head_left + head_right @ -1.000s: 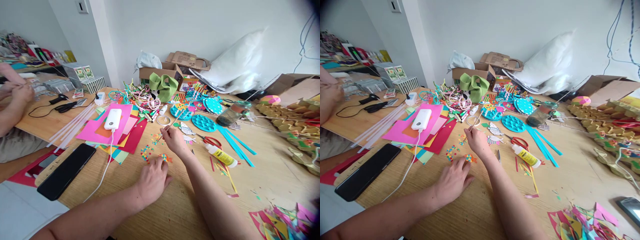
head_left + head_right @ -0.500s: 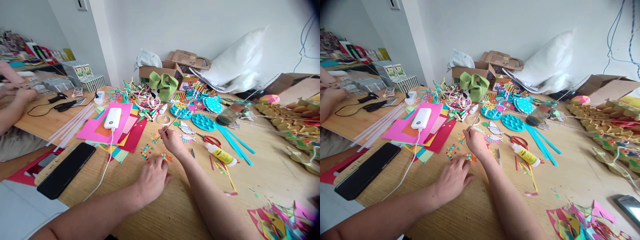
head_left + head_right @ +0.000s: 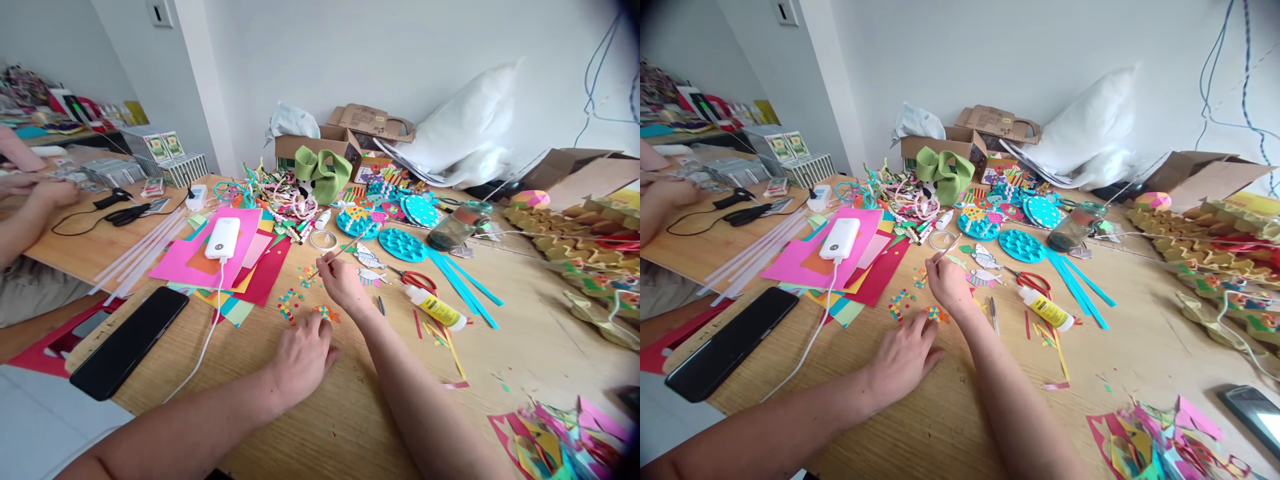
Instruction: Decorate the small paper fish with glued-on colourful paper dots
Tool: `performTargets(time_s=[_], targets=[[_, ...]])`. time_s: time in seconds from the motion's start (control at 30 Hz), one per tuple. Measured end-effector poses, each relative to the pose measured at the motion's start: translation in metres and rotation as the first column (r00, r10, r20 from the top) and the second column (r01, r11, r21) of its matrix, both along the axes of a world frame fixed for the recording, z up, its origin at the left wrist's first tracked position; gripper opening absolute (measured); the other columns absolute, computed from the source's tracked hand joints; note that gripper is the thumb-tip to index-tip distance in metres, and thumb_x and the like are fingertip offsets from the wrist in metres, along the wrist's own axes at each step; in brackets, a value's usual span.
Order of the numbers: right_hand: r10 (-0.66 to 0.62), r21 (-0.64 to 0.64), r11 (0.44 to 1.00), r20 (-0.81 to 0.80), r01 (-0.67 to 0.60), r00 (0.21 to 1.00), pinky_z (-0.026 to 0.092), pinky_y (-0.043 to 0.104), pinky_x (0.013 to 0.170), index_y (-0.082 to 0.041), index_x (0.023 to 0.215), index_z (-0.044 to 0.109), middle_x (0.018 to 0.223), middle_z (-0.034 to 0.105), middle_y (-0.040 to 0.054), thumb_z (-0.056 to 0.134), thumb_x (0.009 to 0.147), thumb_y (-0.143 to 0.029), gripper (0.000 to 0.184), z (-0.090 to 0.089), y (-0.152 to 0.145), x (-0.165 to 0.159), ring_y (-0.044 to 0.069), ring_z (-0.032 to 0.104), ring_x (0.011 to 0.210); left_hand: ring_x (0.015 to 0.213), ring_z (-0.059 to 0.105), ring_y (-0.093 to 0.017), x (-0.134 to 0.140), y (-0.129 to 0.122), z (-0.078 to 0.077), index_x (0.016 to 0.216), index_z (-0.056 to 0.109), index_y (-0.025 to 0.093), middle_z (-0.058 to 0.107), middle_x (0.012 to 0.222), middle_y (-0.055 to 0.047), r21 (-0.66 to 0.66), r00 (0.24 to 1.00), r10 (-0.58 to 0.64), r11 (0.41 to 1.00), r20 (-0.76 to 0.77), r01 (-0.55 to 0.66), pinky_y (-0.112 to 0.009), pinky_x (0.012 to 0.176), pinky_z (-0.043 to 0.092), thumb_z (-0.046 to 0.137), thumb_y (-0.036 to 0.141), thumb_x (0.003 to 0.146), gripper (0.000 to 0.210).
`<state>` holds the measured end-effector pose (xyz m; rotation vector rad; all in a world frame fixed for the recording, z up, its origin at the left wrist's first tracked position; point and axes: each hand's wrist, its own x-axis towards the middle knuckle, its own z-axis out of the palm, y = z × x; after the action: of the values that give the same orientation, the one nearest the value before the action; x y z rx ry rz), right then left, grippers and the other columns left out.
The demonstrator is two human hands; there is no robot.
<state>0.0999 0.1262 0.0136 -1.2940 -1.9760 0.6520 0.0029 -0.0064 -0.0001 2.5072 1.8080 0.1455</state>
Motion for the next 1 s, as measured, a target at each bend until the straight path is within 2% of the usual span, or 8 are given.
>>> performTargets(time_s=[0.1,0.2,0.27,0.37,0.5,0.67,0.83,1.0], targets=[[0.037,-0.002,0.999,-0.059,-0.037,0.998,0.042,0.027,0.06,-0.021,0.066,0.05,0.078,0.068,0.0072,0.043,0.093,-0.036,0.032,-0.004,0.002,-0.003,0.016,0.063,0.065,0.091,0.063,-0.024,0.0,0.0,0.0,0.122,0.055,0.016,0.055,0.118,-0.011,-0.002,1.0,0.003,1.0,-0.007,-0.003,-0.034,0.065,0.056,0.054,0.041,0.091,0.039],[0.036,-0.094,0.994,-0.185,-0.054,0.982,0.045,0.027,0.059,-0.021,0.071,0.052,0.072,0.067,0.0054,0.044,0.093,-0.046,0.034,-0.006,0.005,-0.001,0.016,0.062,0.061,0.091,0.063,-0.024,0.0,0.001,0.0,0.123,0.055,0.017,0.055,0.12,-0.012,-0.002,1.0,-0.002,1.0,-0.009,0.002,-0.033,0.065,0.056,0.054,0.041,0.092,0.04],[0.074,-0.173,0.976,-0.317,-0.135,0.945,0.049,0.028,0.061,-0.02,0.081,0.054,0.07,0.066,0.0038,0.043,0.093,-0.052,0.035,-0.008,0.007,0.0,0.015,0.063,0.062,0.089,0.063,-0.023,0.0,0.001,0.0,0.123,0.055,0.017,0.055,0.12,-0.011,-0.005,1.0,0.0,1.0,-0.007,0.0,-0.033,0.064,0.056,0.054,0.041,0.091,0.04],[0.182,-0.193,0.933,-0.473,-0.302,0.862,0.054,0.03,0.069,-0.02,0.096,0.054,0.083,0.067,0.005,0.041,0.093,-0.055,0.038,-0.011,0.005,-0.002,0.015,0.065,0.073,0.086,0.063,-0.023,0.0,0.0,0.0,0.122,0.055,0.016,0.056,0.117,-0.011,-0.007,1.0,0.004,1.0,0.001,-0.004,-0.035,0.063,0.057,0.054,0.041,0.091,0.039],[0.256,-0.193,0.907,-0.453,-0.374,0.854,0.055,0.031,0.07,-0.02,0.1,0.057,0.099,0.064,0.0073,0.042,0.093,-0.054,0.038,-0.019,0.001,-0.007,0.016,0.063,0.086,0.089,0.063,-0.025,0.0,0.0,0.0,0.115,0.058,0.017,0.056,0.117,-0.01,-0.011,1.0,0.006,1.0,0.015,-0.006,-0.036,0.063,0.057,0.056,0.042,0.09,0.035],[0.247,-0.133,0.939,-0.377,-0.317,0.892,0.053,0.036,0.079,-0.02,0.099,0.058,0.095,0.064,0.0062,0.039,0.095,-0.055,0.04,-0.025,0.007,-0.003,0.018,0.063,0.087,0.089,0.063,-0.024,0.0,0.002,0.0,0.111,0.059,0.017,0.055,0.116,-0.01,-0.03,1.0,0.009,1.0,0.022,-0.009,-0.036,0.064,0.058,0.056,0.044,0.09,0.034],[0.226,-0.098,0.952,-0.416,-0.29,0.881,0.052,0.037,0.084,-0.021,0.099,0.057,0.097,0.064,0.0064,0.04,0.095,-0.054,0.038,-0.027,0.013,0.002,0.018,0.064,0.088,0.088,0.063,-0.024,0.0,0.002,0.0,0.11,0.059,0.017,0.056,0.114,-0.009,-0.032,1.0,0.01,0.999,0.017,-0.009,-0.035,0.065,0.057,0.057,0.044,0.09,0.034],[0.206,-0.197,0.92,-0.491,-0.338,0.847,0.055,0.036,0.077,-0.02,0.097,0.058,0.097,0.064,0.007,0.046,0.091,-0.057,0.039,-0.024,0.009,-0.001,0.017,0.064,0.083,0.089,0.062,-0.024,0.0,0.002,0.0,0.11,0.059,0.018,0.055,0.114,-0.009,-0.03,0.999,0.015,0.999,0.036,-0.014,-0.036,0.064,0.058,0.058,0.043,0.089,0.033]])
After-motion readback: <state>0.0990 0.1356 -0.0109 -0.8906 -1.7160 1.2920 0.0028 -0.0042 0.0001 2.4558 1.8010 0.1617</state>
